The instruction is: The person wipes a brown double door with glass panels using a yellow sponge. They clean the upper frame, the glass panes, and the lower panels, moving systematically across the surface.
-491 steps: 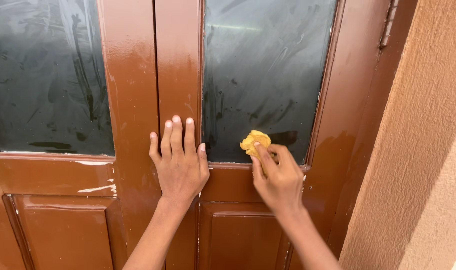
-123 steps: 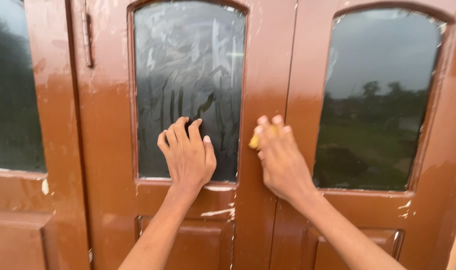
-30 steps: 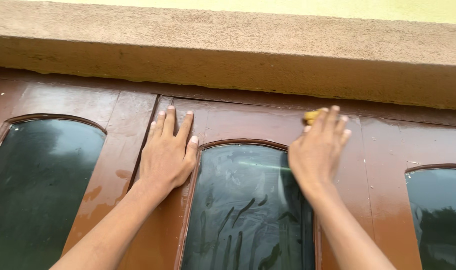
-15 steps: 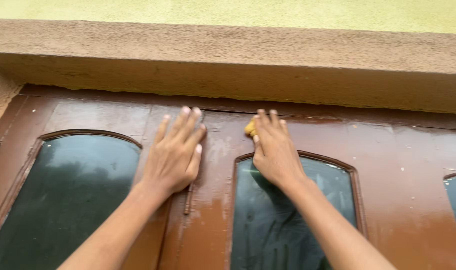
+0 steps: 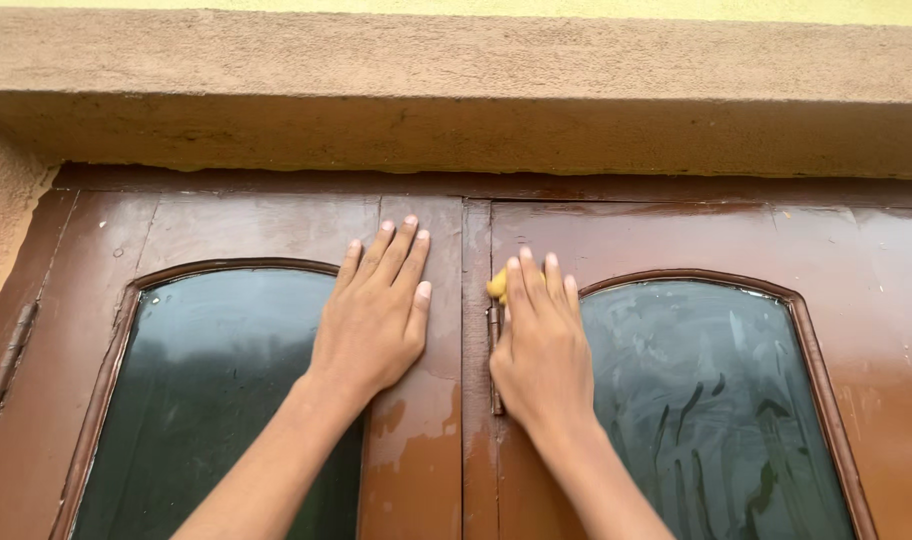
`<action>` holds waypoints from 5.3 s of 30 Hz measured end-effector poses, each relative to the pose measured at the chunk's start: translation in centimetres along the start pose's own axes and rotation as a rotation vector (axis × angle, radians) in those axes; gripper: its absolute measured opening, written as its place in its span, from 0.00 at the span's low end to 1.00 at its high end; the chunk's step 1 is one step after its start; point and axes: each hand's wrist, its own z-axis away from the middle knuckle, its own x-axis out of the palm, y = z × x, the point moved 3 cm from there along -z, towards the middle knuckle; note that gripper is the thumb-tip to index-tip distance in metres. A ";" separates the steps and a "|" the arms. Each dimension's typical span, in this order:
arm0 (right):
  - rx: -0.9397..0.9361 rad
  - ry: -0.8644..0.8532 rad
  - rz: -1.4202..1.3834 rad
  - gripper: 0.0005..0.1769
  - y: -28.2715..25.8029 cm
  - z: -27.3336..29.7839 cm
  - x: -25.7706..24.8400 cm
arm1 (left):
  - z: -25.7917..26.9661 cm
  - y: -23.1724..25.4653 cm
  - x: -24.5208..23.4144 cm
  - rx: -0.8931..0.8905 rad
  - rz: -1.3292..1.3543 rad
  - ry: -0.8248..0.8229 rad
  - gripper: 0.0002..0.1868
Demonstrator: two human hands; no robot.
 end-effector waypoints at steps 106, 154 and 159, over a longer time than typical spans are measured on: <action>0.629 -0.395 -0.301 0.28 -22.1 33.5 -10.5 | 36.0 3.7 -19.6 -0.622 0.191 -0.568 0.31; 0.739 -0.269 -0.093 0.31 -42.7 30.2 -0.1 | 44.5 -8.2 -24.5 -0.680 0.119 -0.388 0.28; 0.682 -0.388 -0.277 0.32 -46.8 29.4 2.0 | 45.5 -9.9 -25.3 -0.747 0.206 -0.331 0.27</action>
